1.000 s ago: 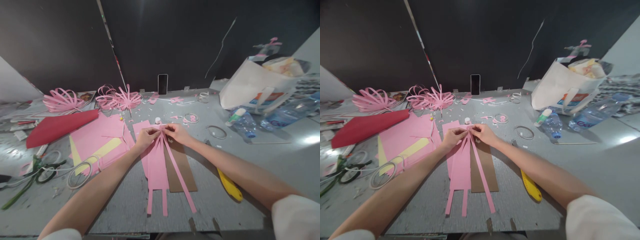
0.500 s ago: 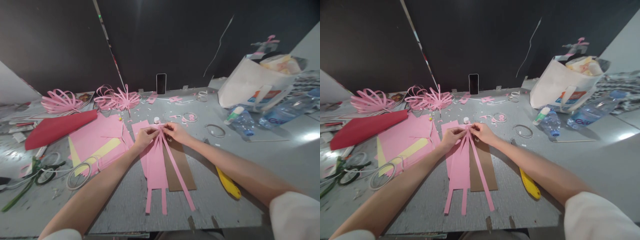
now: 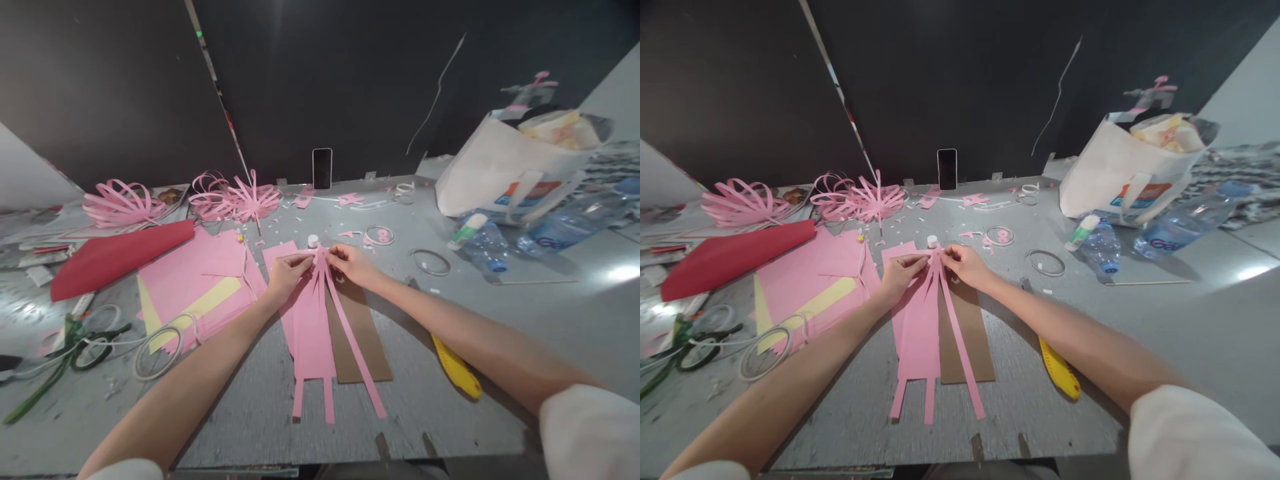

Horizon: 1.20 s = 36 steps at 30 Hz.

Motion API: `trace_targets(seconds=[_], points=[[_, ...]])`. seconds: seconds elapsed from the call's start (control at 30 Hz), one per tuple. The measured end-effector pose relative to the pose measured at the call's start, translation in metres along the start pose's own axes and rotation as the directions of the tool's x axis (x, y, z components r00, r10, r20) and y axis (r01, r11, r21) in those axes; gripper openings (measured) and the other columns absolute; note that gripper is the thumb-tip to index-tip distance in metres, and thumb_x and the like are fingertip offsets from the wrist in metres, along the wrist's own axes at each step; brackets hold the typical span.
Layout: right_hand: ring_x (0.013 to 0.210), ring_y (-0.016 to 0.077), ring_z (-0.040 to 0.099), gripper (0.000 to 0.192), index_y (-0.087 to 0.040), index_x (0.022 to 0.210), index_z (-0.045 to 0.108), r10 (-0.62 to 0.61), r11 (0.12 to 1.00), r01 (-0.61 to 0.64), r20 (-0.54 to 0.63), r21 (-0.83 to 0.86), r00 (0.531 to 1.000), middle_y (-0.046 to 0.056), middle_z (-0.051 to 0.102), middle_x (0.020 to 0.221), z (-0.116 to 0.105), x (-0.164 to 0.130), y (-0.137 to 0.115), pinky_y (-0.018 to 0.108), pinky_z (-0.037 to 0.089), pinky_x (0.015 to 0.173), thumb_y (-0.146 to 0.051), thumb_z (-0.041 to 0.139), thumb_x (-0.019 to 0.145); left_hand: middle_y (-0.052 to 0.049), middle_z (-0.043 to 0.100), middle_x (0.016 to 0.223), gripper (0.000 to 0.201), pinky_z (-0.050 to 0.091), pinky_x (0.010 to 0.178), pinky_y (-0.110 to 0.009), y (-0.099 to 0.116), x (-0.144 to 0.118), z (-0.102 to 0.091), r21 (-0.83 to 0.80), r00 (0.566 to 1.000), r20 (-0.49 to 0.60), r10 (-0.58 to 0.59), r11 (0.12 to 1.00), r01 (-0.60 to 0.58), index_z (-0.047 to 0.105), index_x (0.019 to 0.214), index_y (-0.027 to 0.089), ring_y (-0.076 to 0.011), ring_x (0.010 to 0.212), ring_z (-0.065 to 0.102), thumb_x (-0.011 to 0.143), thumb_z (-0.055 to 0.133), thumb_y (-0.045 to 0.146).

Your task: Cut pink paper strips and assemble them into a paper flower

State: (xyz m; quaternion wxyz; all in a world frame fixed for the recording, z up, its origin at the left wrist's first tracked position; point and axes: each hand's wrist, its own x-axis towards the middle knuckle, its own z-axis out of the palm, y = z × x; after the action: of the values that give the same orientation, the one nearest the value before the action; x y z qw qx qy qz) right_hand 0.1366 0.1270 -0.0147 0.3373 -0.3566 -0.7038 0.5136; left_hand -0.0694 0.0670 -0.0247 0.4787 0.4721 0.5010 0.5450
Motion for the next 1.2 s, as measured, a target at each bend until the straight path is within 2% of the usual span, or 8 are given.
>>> trace_targets(seconds=[0.1, 0.23, 0.33, 0.57, 0.7, 0.8, 1.0, 1.2], points=[[0.050, 0.0121, 0.052, 0.046, -0.022, 0.086, 0.062, -0.003, 1.000, 0.003, 0.015, -0.006, 1.000, -0.004, 0.058, 0.066, 0.0002, 0.0002, 0.0005, 0.027, 0.043, 0.047, -0.067, 0.072, 0.090, -0.008, 0.078, 0.087, 0.041, 0.050, 0.068, -0.030, 0.0002, 0.0011, 0.0007, 0.026, 0.998, 0.042, 0.043, 0.999, -0.044, 0.085, 0.100, 0.015, -0.0143, 0.070, 0.062, 0.079, 0.087, 0.051], [0.052, 0.0129, 0.054, 0.047, -0.021, 0.089, 0.065, -0.017, 0.999, 0.019, 0.057, -0.033, 0.998, -0.003, 0.059, 0.066, 0.0004, -0.0004, -0.0004, 0.028, 0.043, 0.049, -0.068, 0.070, 0.091, -0.005, 0.073, 0.076, 0.037, 0.048, 0.066, -0.030, -0.0016, 0.0024, 0.0008, 0.118, 0.994, 0.073, 0.084, 0.989, -0.092, 0.080, 0.086, 0.016, -0.0142, 0.066, 0.060, 0.080, 0.086, 0.052], [0.053, 0.0131, 0.056, 0.046, -0.021, 0.089, 0.065, -0.031, 0.998, 0.035, 0.076, -0.054, 0.997, -0.003, 0.060, 0.067, 0.0003, -0.0005, -0.0001, 0.028, 0.043, 0.051, -0.067, 0.069, 0.093, -0.004, 0.072, 0.074, 0.037, 0.047, 0.066, -0.029, -0.0029, 0.0029, 0.0004, 0.163, 0.992, 0.083, 0.098, 0.980, -0.111, 0.078, 0.084, 0.016, -0.0141, 0.065, 0.059, 0.081, 0.084, 0.053], [0.052, 0.0133, 0.055, 0.043, -0.021, 0.106, 0.065, -0.031, 1.000, 0.031, 0.096, -0.001, 0.995, -0.005, 0.060, 0.069, 0.0006, 0.0001, 0.0015, 0.029, 0.045, 0.052, -0.061, 0.072, 0.093, -0.004, 0.073, 0.078, 0.038, 0.046, 0.068, -0.028, -0.0016, 0.0035, 0.0004, 0.109, 0.995, 0.031, 0.094, 0.989, -0.097, 0.078, 0.084, 0.016, -0.0137, 0.069, 0.059, 0.081, 0.084, 0.053], [0.054, 0.0128, 0.056, 0.043, -0.020, 0.093, 0.066, -0.058, 0.997, 0.066, 0.191, -0.035, 0.980, -0.003, 0.061, 0.069, -0.0001, -0.0002, -0.0004, 0.029, 0.044, 0.055, -0.063, 0.068, 0.096, -0.003, 0.072, 0.076, 0.041, 0.047, 0.066, -0.028, -0.0004, 0.0032, -0.0006, 0.066, 0.998, 0.035, 0.060, 0.996, -0.062, 0.079, 0.084, 0.016, -0.0133, 0.067, 0.059, 0.078, 0.087, 0.055], [0.055, 0.0130, 0.054, 0.047, -0.021, 0.082, 0.062, -0.086, 0.992, 0.104, 0.205, -0.076, 0.975, -0.002, 0.060, 0.064, -0.0006, 0.0001, -0.0012, 0.028, 0.041, 0.056, -0.065, 0.067, 0.096, -0.004, 0.073, 0.075, 0.044, 0.046, 0.064, -0.028, -0.0006, 0.0032, -0.0011, 0.058, 0.999, 0.029, 0.045, 0.997, -0.047, 0.079, 0.083, 0.016, -0.0135, 0.066, 0.059, 0.075, 0.090, 0.058], [0.055, 0.0129, 0.051, 0.049, -0.022, 0.076, 0.056, -0.094, 0.987, 0.119, 0.205, -0.113, 0.974, -0.003, 0.057, 0.061, -0.0011, 0.0001, -0.0013, 0.028, 0.037, 0.056, -0.066, 0.065, 0.097, -0.007, 0.077, 0.081, 0.044, 0.050, 0.068, -0.030, -0.0016, 0.0022, -0.0006, 0.040, 0.998, 0.005, 0.055, 0.998, -0.055, 0.083, 0.084, 0.016, -0.0152, 0.070, 0.063, 0.073, 0.091, 0.058], [0.057, 0.0142, 0.052, 0.042, -0.023, 0.076, 0.055, -0.095, 0.985, 0.122, 0.213, -0.119, 0.973, -0.003, 0.056, 0.062, -0.0012, -0.0003, -0.0021, 0.030, 0.038, 0.058, -0.057, 0.066, 0.098, -0.004, 0.074, 0.078, 0.045, 0.047, 0.064, -0.028, -0.0011, 0.0007, -0.0009, 0.000, 0.999, -0.021, 0.030, 1.000, -0.030, 0.085, 0.094, 0.016, -0.0125, 0.065, 0.059, 0.080, 0.086, 0.060]])
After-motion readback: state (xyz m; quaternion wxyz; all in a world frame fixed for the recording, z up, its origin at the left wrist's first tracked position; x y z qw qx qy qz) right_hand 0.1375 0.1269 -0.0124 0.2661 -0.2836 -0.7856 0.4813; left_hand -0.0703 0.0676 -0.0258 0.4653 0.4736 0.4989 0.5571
